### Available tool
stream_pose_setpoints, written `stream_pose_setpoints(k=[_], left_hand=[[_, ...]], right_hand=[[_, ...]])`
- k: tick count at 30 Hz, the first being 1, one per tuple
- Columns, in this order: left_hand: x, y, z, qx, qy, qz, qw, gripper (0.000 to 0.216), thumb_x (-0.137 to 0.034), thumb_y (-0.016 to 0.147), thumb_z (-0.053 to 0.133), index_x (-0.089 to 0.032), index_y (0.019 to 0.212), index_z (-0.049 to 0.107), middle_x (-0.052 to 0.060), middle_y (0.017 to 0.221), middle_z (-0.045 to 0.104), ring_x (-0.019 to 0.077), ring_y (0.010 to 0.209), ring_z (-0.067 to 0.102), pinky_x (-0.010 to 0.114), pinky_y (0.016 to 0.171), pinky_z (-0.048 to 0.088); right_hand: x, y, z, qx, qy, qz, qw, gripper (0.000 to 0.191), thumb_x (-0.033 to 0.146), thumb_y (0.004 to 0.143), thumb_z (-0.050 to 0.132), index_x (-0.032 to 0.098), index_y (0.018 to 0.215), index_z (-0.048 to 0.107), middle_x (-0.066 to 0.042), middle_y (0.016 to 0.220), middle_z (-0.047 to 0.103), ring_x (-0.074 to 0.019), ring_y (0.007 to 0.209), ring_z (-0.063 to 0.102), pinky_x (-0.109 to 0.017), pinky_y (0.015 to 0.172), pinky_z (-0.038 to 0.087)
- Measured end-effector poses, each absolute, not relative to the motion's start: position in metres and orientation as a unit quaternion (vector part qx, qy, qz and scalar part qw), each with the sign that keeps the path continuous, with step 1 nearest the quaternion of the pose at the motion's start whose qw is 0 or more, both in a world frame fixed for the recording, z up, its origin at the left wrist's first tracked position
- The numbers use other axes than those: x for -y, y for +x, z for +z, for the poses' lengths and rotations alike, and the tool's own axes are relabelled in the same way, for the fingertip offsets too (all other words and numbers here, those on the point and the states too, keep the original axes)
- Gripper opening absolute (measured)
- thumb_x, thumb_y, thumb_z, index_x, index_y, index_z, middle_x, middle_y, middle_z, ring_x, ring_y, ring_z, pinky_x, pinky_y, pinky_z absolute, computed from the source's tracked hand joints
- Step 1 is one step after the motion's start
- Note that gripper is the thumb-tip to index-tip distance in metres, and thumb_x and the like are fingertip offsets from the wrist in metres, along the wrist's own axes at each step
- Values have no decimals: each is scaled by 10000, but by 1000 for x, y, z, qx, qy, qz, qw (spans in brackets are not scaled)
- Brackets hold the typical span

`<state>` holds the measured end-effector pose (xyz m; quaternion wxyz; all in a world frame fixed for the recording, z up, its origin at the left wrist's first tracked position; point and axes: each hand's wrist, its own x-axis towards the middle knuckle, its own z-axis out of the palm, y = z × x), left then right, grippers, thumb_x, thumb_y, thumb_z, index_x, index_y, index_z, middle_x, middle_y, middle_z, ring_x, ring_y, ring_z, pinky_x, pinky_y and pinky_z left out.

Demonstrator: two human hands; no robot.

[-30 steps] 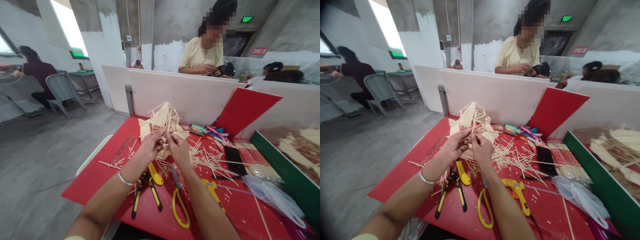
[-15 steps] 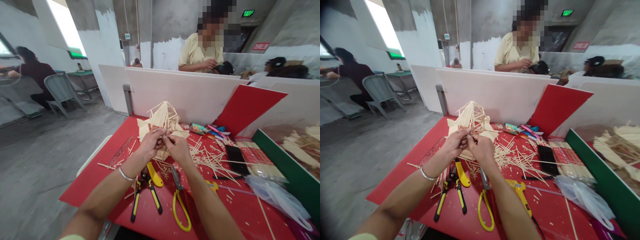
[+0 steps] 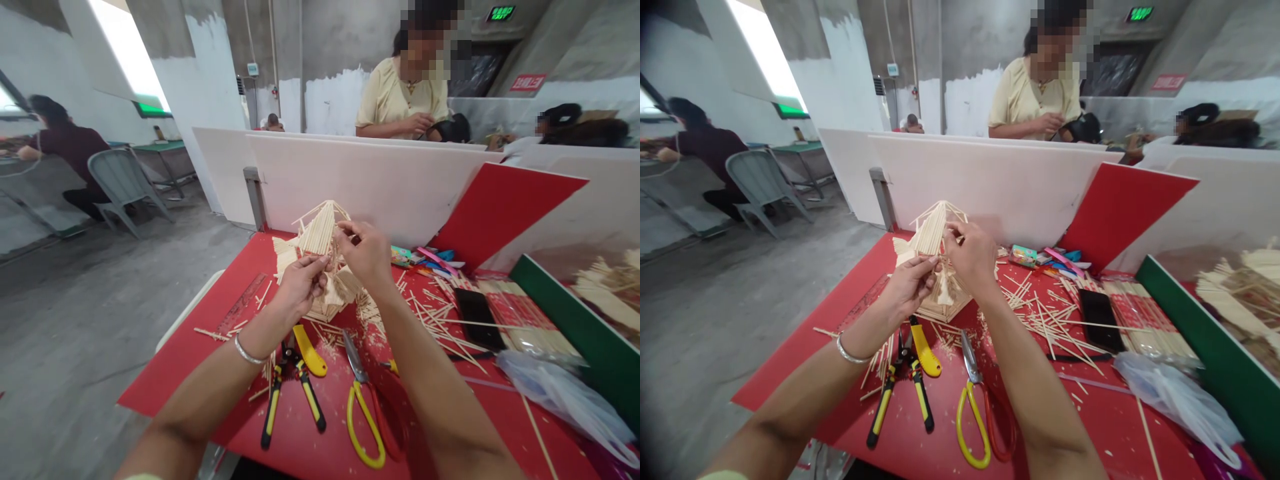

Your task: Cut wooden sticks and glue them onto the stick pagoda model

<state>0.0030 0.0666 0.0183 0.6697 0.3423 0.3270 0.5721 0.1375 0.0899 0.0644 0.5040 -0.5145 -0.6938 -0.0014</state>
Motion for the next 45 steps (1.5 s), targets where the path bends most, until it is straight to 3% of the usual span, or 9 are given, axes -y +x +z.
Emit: stream_pose_setpoints(k=[12, 29, 45], left_hand=[[-67, 2, 13, -330, 351, 575, 661, 282, -305, 657, 785, -122, 815, 640, -3, 703, 619, 32, 410, 479, 144, 289, 265], [-65, 3, 22, -352, 358, 571, 649, 307, -337, 644, 777, -133, 838, 655, -5, 718, 633, 3, 372, 402, 149, 301, 156], [-66, 2, 20, -332, 364, 577, 651, 287, -321, 666, 767, -127, 838, 644, 2, 742, 622, 10, 385, 424, 143, 290, 168]], right_hand=[[-108, 138, 52, 669, -510, 96, 533, 309, 437, 845, 540, 233, 995, 716, -42, 933, 721, -167, 752, 624, -303, 683, 471], [-111, 137, 57, 653, -508, 136, 545, 331, 439, 801, 570, 184, 928, 738, -50, 821, 723, -144, 654, 598, -269, 613, 451], [-109, 136, 59, 651, -508, 137, 547, 332, 446, 793, 574, 180, 905, 737, -47, 799, 721, -149, 646, 599, -274, 606, 451]])
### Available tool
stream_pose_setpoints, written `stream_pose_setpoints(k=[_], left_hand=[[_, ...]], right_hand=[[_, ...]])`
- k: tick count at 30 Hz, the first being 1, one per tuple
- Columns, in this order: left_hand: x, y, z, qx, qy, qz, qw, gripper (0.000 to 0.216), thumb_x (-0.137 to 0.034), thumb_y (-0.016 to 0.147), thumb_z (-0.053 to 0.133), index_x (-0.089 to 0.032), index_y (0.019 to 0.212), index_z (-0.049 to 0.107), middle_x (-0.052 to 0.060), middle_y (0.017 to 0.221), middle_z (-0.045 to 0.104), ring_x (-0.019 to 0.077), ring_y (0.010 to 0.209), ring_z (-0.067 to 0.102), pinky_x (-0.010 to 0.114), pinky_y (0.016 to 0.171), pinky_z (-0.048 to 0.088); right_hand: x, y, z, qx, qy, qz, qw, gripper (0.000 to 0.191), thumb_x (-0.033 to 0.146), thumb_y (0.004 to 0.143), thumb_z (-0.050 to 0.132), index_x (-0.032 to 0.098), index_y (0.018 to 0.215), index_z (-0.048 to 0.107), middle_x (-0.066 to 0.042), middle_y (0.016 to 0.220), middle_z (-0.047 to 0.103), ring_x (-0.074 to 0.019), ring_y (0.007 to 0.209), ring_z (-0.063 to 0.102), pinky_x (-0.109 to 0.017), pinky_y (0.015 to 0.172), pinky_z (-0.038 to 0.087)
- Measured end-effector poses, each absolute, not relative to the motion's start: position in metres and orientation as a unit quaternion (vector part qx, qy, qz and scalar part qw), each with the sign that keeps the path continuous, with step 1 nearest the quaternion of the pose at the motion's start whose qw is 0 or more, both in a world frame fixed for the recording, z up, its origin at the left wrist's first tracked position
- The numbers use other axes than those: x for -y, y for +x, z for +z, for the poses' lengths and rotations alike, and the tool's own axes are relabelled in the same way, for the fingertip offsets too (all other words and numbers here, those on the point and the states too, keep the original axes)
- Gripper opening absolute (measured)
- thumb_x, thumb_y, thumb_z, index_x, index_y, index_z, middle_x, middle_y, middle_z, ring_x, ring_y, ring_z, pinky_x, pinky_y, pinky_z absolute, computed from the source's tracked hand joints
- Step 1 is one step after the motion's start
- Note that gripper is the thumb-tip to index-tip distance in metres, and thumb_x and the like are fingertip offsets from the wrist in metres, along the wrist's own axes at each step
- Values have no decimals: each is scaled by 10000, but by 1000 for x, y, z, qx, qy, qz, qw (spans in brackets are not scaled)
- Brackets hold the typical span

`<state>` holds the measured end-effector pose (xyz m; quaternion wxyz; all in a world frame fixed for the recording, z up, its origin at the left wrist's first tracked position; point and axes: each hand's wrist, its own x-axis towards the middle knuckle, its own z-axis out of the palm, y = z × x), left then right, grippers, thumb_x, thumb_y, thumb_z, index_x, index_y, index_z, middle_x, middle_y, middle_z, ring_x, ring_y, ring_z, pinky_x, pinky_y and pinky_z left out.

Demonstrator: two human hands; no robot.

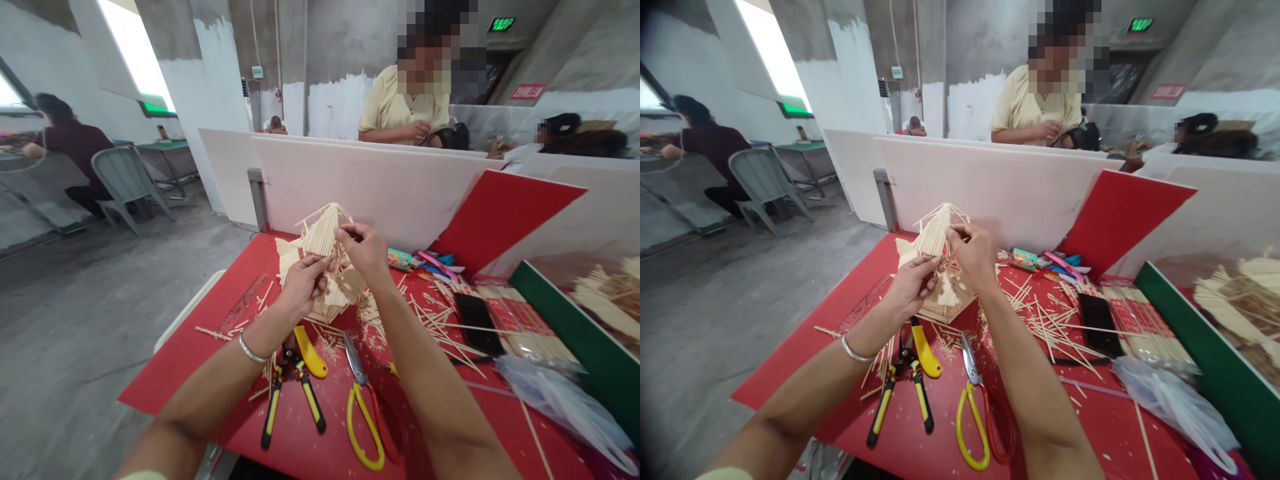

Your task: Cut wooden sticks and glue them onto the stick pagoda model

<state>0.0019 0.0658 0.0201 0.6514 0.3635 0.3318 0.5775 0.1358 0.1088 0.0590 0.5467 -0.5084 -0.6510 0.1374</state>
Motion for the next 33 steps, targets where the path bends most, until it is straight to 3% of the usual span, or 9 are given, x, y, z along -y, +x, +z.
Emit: stream_pose_setpoints(k=[33], left_hand=[[-66, 1, 19, -328, 354, 581, 655, 265, -289, 666, 763, -119, 839, 657, 7, 726, 627, 15, 383, 429, 145, 287, 187]], right_hand=[[-110, 135, 59, 647, -506, 143, 552, 294, 425, 788, 596, 192, 895, 739, -37, 803, 725, -151, 663, 615, -281, 618, 469]])
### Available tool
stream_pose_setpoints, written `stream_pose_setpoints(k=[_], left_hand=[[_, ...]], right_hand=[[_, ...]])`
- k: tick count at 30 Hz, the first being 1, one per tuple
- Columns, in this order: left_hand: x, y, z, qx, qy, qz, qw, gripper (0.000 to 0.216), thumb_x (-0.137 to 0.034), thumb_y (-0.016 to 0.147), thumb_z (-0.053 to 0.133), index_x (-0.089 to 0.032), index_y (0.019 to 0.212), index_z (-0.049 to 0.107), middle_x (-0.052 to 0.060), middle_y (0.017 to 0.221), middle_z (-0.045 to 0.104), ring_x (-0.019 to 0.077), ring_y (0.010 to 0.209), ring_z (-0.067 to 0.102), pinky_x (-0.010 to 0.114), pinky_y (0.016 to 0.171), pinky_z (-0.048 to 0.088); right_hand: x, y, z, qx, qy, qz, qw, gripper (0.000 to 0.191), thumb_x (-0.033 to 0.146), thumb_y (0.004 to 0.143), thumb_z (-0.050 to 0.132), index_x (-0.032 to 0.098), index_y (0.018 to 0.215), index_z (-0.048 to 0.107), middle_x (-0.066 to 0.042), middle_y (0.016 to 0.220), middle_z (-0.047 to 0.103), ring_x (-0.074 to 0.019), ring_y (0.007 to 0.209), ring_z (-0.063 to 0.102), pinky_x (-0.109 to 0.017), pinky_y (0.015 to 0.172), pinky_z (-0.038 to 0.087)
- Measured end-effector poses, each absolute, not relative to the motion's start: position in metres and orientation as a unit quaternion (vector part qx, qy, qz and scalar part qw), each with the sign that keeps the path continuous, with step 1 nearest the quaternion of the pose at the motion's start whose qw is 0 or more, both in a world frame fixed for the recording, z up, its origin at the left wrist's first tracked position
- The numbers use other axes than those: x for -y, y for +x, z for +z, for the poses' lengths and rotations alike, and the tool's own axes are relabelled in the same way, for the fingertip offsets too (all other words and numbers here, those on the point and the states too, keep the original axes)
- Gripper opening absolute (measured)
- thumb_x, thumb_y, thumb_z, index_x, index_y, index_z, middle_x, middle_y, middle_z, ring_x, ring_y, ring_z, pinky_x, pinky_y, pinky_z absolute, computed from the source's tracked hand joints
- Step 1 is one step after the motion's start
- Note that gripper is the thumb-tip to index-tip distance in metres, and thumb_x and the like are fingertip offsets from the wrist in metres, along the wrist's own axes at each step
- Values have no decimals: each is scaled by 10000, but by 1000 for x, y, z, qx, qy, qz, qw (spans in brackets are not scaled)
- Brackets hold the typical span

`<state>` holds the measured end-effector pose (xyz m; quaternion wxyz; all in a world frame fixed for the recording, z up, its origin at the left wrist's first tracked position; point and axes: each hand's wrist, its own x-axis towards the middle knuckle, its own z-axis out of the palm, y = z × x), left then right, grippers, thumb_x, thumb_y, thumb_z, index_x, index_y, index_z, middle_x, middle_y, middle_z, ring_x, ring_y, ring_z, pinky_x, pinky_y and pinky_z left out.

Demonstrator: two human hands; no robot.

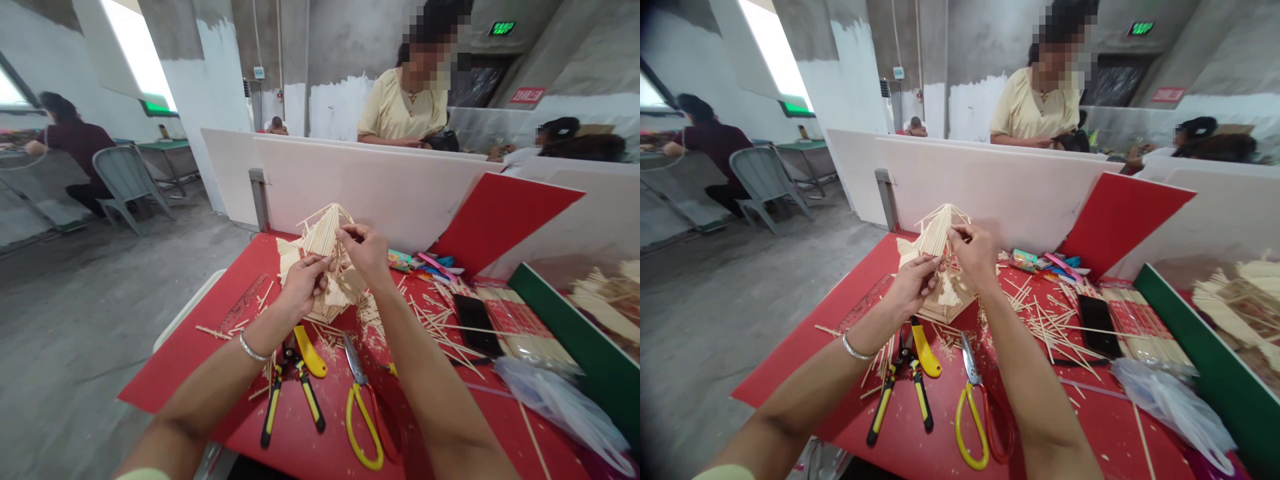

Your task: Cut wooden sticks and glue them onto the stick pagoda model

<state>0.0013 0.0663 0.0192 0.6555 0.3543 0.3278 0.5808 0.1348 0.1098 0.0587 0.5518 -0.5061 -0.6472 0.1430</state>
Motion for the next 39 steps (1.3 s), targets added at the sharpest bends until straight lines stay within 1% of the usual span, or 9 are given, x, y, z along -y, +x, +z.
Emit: stream_pose_setpoints(k=[9, 22, 25, 29, 31, 32, 34, 37, 39], left_hand=[[-66, 1, 19, -327, 355, 581, 656, 255, -289, 669, 761, -120, 825, 651, 12, 728, 633, 15, 387, 431, 146, 292, 188], [-68, 1, 18, -323, 359, 583, 654, 262, -283, 666, 762, -108, 811, 631, 5, 710, 624, 11, 378, 418, 139, 292, 190], [-70, 1, 19, -322, 360, 582, 654, 259, -278, 666, 761, -108, 811, 630, 4, 703, 618, 10, 379, 414, 138, 294, 187], [-54, -3, 25, -326, 365, 567, 662, 263, -271, 654, 774, -114, 806, 627, -4, 690, 606, 8, 383, 419, 135, 308, 201], [-37, -7, 25, -320, 371, 556, 672, 265, -272, 640, 786, -120, 780, 622, -11, 673, 600, 9, 383, 420, 136, 315, 206], [-27, -9, 23, -321, 373, 546, 678, 269, -271, 631, 792, -120, 778, 625, -10, 667, 604, 12, 382, 420, 137, 316, 210], [-6, -17, 13, -332, 368, 539, 681, 274, -285, 626, 797, -119, 776, 639, -9, 639, 608, 14, 374, 412, 139, 319, 216], [23, -29, -18, -354, 364, 529, 680, 247, -287, 675, 769, -131, 834, 664, 3, 672, 637, 15, 384, 417, 139, 332, 226], [39, -35, -43, -363, 356, 526, 682, 228, -281, 712, 746, -137, 873, 674, 5, 681, 641, 18, 393, 424, 141, 340, 235]], right_hand=[[-108, 135, 59, 649, -503, 144, 552, 298, 423, 790, 598, 184, 898, 738, -47, 818, 727, -150, 675, 618, -285, 636, 477], [-110, 136, 57, 654, -498, 145, 550, 309, 432, 795, 598, 180, 909, 736, -34, 798, 717, -139, 668, 608, -268, 624, 460], [-111, 136, 59, 659, -503, 131, 543, 316, 435, 817, 574, 184, 928, 731, -34, 806, 713, -135, 671, 600, -268, 629, 455], [-87, 145, 61, 661, -500, 95, 550, 350, 452, 878, 495, 203, 998, 709, -35, 879, 713, -135, 720, 599, -272, 661, 454], [-54, 156, 52, 671, -496, 77, 546, 334, 449, 882, 503, 215, 1005, 706, -31, 905, 711, -139, 744, 604, -272, 673, 457], [-33, 162, 44, 684, -496, 75, 530, 315, 440, 875, 522, 220, 1002, 708, -31, 919, 710, -144, 757, 607, -274, 678, 459], [15, 172, 20, 709, -519, 87, 470, 289, 427, 873, 537, 236, 1012, 703, -28, 907, 710, -149, 739, 607, -279, 677, 463], [87, 177, -28, 727, -587, 102, 341, 284, 385, 902, 498, 236, 1054, 685, -48, 891, 700, -174, 791, 623, -294, 715, 468], [125, 174, -57, 714, -650, 68, 250, 303, 369, 909, 484, 217, 1094, 669, -77, 916, 686, -200, 854, 622, -308, 747, 461]])
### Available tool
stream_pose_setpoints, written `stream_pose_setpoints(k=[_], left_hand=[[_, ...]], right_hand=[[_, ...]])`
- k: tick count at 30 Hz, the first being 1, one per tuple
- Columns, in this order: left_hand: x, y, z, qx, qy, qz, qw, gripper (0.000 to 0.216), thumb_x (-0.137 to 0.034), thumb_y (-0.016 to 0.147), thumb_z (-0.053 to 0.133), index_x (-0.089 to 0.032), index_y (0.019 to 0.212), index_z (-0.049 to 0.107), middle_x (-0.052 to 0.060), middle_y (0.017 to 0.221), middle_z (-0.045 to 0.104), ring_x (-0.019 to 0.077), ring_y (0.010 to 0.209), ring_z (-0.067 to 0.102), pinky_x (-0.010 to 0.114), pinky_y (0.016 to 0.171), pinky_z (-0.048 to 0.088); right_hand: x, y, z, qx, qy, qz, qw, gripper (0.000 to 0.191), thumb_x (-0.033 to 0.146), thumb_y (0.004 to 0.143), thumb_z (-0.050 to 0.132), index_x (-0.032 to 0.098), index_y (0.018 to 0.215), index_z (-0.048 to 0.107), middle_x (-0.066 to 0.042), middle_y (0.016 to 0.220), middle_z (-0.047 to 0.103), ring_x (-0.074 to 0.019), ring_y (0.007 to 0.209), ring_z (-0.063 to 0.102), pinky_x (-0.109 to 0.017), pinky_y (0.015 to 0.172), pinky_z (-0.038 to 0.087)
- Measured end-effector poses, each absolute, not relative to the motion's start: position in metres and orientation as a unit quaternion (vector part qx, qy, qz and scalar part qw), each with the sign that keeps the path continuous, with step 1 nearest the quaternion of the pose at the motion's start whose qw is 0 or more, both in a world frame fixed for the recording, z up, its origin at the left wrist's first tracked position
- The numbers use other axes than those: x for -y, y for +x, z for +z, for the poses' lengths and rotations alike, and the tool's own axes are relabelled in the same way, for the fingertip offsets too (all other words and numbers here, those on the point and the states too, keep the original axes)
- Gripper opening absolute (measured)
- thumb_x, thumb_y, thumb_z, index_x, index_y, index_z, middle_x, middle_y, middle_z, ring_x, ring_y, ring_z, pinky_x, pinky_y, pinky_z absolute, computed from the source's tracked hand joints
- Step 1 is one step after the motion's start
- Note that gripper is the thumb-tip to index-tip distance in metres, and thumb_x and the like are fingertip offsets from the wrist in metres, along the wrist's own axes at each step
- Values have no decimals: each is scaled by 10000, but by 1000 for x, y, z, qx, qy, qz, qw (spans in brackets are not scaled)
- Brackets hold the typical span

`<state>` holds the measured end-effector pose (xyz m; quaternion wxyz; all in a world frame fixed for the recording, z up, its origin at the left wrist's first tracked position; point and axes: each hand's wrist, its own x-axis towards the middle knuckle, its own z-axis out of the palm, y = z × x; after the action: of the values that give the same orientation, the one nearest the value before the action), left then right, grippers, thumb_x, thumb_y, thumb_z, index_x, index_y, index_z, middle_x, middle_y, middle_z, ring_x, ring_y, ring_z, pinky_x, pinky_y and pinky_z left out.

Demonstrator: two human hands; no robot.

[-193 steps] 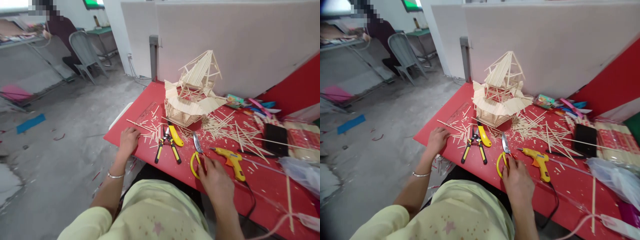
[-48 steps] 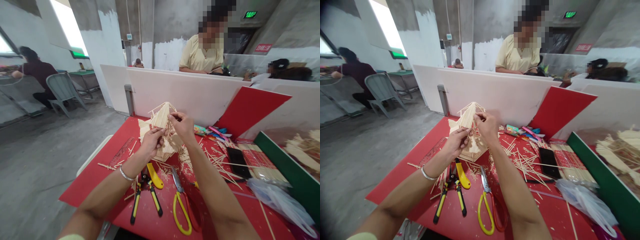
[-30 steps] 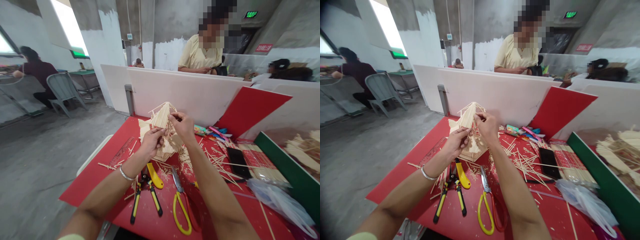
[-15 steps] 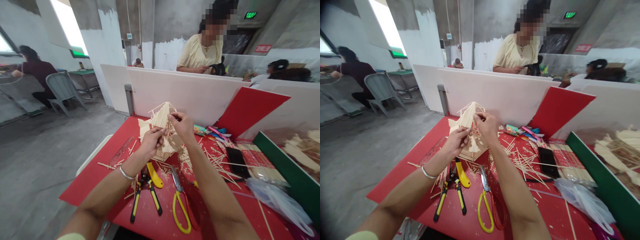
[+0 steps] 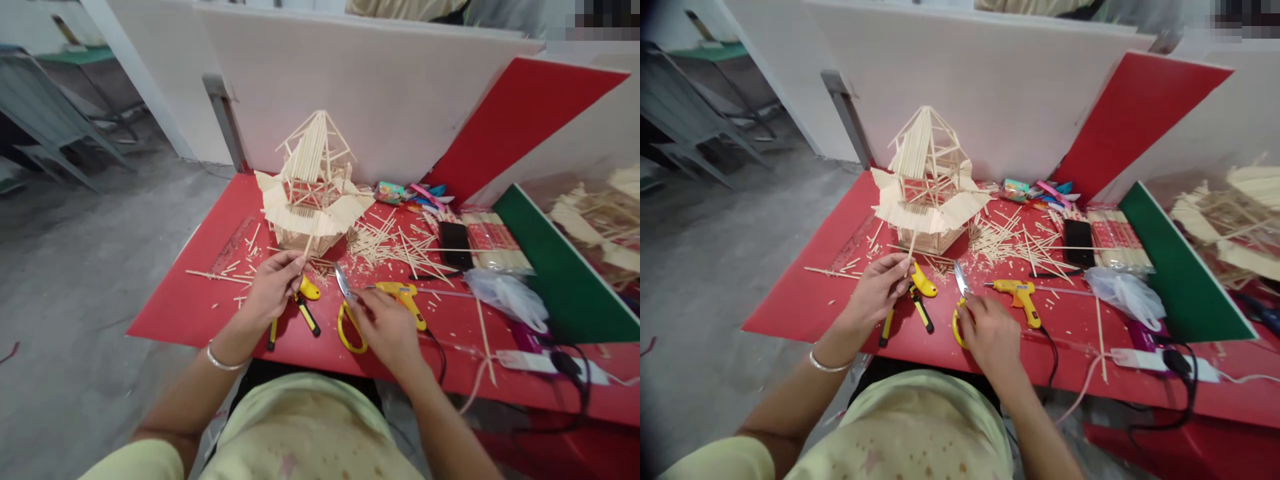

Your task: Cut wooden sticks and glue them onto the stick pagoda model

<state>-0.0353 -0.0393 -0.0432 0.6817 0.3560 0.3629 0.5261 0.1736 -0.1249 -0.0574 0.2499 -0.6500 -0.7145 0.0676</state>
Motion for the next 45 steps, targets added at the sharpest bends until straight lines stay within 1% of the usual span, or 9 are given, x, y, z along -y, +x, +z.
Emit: stream_pose_setpoints(k=[3, 8, 13, 19, 26, 33, 36, 41, 45], left_hand=[[58, -42, -73, -376, 327, 546, 673, 221, -283, 720, 743, -146, 880, 674, 5, 685, 644, 17, 397, 424, 138, 347, 241], [73, -60, -88, -413, 324, 586, 618, 222, -306, 733, 730, -149, 882, 681, 3, 687, 641, 18, 403, 424, 140, 344, 248], [77, -87, -106, -458, 335, 606, 557, 249, -307, 730, 736, -169, 928, 676, -12, 698, 629, 34, 445, 452, 158, 407, 356], [84, -100, -140, -508, 342, 595, 521, 301, -354, 715, 739, -159, 936, 680, -36, 595, 573, 53, 440, 442, 178, 431, 373], [88, -91, -150, -507, 362, 605, 496, 288, -395, 796, 654, -176, 982, 659, -54, 553, 516, 65, 444, 423, 174, 425, 365], [87, -94, -136, -468, 337, 614, 539, 296, -413, 789, 660, -160, 942, 636, -51, 583, 520, 49, 424, 384, 164, 391, 340], [89, -99, -126, -469, 329, 630, 524, 285, -392, 778, 677, -161, 940, 643, -49, 607, 534, 45, 444, 398, 158, 413, 358], [87, -104, -100, -483, 322, 639, 504, 305, -397, 748, 703, -154, 926, 656, -23, 686, 589, 40, 457, 411, 160, 420, 348], [85, -98, -72, -475, 381, 635, 475, 254, -365, 762, 693, -162, 914, 676, -11, 697, 604, 60, 495, 435, 179, 461, 365]], right_hand=[[154, 160, -82, 701, -692, 30, 169, 344, 368, 921, 463, 187, 1156, 637, -106, 1007, 664, -222, 916, 609, -303, 731, 453], [145, 113, -74, 747, -643, 60, 158, 388, 403, 959, 362, 215, 1204, 598, -93, 1063, 645, -210, 958, 585, -309, 804, 444], [122, 60, -85, 747, -654, 88, 83, 764, 695, 811, 449, 188, 1383, 425, -166, 1202, 544, -308, 1082, 500, -392, 811, 441], [115, 32, -94, 723, -678, 117, 60, 924, 742, 780, 400, 117, 1453, 298, -218, 1256, 474, -360, 1167, 413, -462, 891, 396], [121, 30, -99, 727, -676, 93, 82, 899, 524, 701, 614, 116, 1442, 308, -248, 1303, 449, -389, 1199, 399, -482, 896, 380], [133, 42, -114, 702, -704, 14, 110, 830, 332, 691, 645, 89, 1426, 343, -251, 1186, 523, -388, 1103, 476, -532, 905, 366], [133, 62, -113, 677, -711, 79, 175, 740, 315, 680, 642, 97, 1360, 446, -201, 1088, 588, -342, 1030, 533, -478, 890, 410], [142, 93, -79, 619, -577, 413, 337, 443, 245, 772, 447, 185, 1184, 599, -83, 902, 679, -223, 787, 631, -342, 708, 507], [159, 95, -52, 617, -472, 536, 332, 458, 177, 803, 317, 149, 1113, 653, -108, 819, 683, -227, 798, 659, -381, 737, 513]])
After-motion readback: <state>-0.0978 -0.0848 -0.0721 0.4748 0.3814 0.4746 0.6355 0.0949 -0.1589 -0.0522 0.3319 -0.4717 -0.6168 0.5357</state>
